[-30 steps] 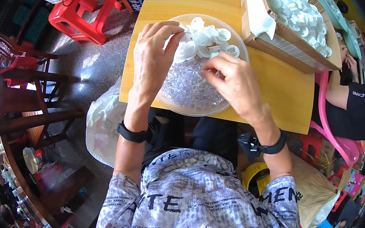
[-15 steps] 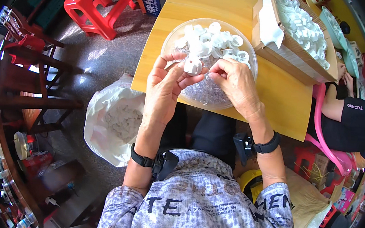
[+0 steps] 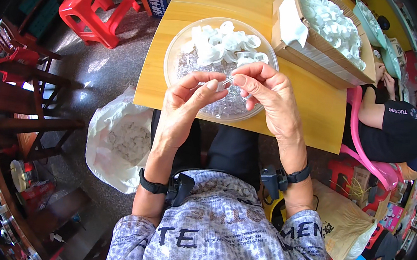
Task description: Assembling small white plastic components by hand at a workstation.
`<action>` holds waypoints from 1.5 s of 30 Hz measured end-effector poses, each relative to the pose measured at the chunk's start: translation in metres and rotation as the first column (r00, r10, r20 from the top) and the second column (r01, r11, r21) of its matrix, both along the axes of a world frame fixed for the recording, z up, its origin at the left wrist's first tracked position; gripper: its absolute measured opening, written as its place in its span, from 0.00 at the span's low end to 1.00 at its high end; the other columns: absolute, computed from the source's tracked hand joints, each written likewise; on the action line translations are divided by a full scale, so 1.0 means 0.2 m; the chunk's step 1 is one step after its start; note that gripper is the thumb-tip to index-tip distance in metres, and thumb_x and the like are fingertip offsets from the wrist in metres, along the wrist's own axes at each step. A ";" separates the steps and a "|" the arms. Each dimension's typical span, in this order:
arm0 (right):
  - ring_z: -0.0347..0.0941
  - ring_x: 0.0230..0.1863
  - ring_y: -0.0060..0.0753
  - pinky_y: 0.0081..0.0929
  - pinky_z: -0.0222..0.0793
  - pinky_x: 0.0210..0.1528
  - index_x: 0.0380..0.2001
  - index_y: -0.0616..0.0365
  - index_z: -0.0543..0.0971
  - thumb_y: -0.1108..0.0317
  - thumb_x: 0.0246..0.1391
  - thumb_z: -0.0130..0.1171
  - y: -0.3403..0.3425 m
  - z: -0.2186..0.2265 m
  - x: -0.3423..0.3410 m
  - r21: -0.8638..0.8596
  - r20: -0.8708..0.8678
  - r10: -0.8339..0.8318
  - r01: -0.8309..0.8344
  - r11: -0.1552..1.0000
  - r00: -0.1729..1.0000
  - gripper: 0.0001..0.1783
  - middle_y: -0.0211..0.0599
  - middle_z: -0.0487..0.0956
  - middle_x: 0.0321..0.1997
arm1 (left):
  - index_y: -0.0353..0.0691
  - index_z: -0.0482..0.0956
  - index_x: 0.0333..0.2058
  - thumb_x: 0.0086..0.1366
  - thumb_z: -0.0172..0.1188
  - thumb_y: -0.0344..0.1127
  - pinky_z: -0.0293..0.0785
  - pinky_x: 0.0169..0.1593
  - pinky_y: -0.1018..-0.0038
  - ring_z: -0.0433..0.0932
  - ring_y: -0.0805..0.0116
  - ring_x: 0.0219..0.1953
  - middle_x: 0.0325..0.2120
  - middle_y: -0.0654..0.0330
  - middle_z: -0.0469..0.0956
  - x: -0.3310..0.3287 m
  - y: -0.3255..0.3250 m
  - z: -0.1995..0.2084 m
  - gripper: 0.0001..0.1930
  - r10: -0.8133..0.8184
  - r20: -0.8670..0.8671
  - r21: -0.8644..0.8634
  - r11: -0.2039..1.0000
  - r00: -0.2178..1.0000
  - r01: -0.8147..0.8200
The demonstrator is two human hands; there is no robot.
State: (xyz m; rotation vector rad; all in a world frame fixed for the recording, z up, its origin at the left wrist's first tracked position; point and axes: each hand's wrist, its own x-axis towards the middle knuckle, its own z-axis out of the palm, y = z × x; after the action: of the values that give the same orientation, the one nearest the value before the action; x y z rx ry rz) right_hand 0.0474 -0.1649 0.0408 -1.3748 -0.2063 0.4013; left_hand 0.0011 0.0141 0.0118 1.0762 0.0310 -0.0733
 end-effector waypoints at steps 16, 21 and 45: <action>0.72 0.29 0.14 0.15 0.70 0.28 0.31 0.60 0.80 0.71 0.53 0.63 0.00 0.04 -0.03 -0.280 0.296 0.019 0.068 0.958 0.955 0.04 0.26 0.80 0.29 | 0.32 0.77 0.39 0.63 0.60 0.29 0.76 0.49 0.73 0.78 0.71 0.42 0.40 0.57 0.78 0.02 0.00 -0.01 0.08 -0.073 0.044 0.102 0.992 0.996 0.068; 0.73 0.30 0.16 0.18 0.72 0.31 0.32 0.61 0.80 0.74 0.52 0.63 0.00 0.02 -0.05 -0.267 0.393 -0.081 0.198 0.943 0.916 0.04 0.27 0.80 0.30 | 0.31 0.75 0.44 0.63 0.59 0.29 0.76 0.52 0.70 0.77 0.67 0.46 0.42 0.55 0.78 0.03 -0.01 0.01 0.12 -0.043 0.004 -0.045 0.998 0.999 0.043; 0.77 0.36 0.21 0.22 0.78 0.36 0.34 0.64 0.76 0.78 0.54 0.59 0.12 -0.09 -0.12 -0.043 0.468 -0.250 0.305 0.951 0.848 0.04 0.35 0.81 0.35 | 0.33 0.70 0.49 0.59 0.61 0.21 0.72 0.55 0.70 0.76 0.66 0.49 0.51 0.46 0.74 0.03 -0.05 -0.03 0.19 0.094 0.050 -0.045 0.995 0.994 -0.092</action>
State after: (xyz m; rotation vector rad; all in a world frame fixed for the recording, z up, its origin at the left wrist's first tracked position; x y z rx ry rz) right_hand 0.0225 -0.1413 0.0222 -1.5750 -0.3697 -0.1672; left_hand 0.0068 0.0048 0.0053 1.0319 0.0325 0.0379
